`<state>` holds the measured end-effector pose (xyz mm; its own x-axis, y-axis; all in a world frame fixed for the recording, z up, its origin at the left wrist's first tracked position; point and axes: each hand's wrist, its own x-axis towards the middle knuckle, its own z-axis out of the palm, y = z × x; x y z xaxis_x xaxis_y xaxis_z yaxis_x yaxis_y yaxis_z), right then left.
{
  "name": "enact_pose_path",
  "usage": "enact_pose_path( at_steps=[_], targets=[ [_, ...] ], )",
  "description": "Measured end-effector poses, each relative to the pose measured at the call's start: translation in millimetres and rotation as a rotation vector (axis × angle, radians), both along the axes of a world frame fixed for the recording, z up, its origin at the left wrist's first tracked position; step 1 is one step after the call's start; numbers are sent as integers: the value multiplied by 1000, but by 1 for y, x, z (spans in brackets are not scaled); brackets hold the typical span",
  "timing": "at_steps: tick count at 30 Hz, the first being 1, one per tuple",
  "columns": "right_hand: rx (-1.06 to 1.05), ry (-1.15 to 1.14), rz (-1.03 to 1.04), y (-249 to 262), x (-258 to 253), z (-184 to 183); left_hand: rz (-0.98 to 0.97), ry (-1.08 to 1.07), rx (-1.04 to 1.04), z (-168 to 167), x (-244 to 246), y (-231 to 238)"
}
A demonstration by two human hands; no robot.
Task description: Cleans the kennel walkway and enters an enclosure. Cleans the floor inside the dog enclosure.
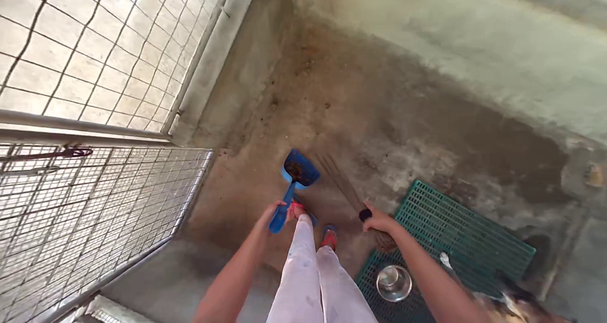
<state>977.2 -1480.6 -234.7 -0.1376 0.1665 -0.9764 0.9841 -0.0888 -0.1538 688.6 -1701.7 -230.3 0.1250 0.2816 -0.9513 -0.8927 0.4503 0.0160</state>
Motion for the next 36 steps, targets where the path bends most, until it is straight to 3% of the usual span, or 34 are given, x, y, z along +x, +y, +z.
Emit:
enact_pose_path(
  at_steps=[6,10,21,31,36],
  targets=[
    [187,-59,-382,-8,-2,-36,-207,70,-91,21,-56,-91],
    [213,-87,-534,-25,-13,-31,-243,132,-142,25,-71,-97],
    [166,-49,-630,-7,-24,-21,-102,197,-229,17,-79,-19],
    [185,-36,-598,125,-31,-10,-191,225,-262,12,-57,82],
    [218,-54,-457,193,-20,-6,-364,187,-271,12,-94,71]
  ],
)
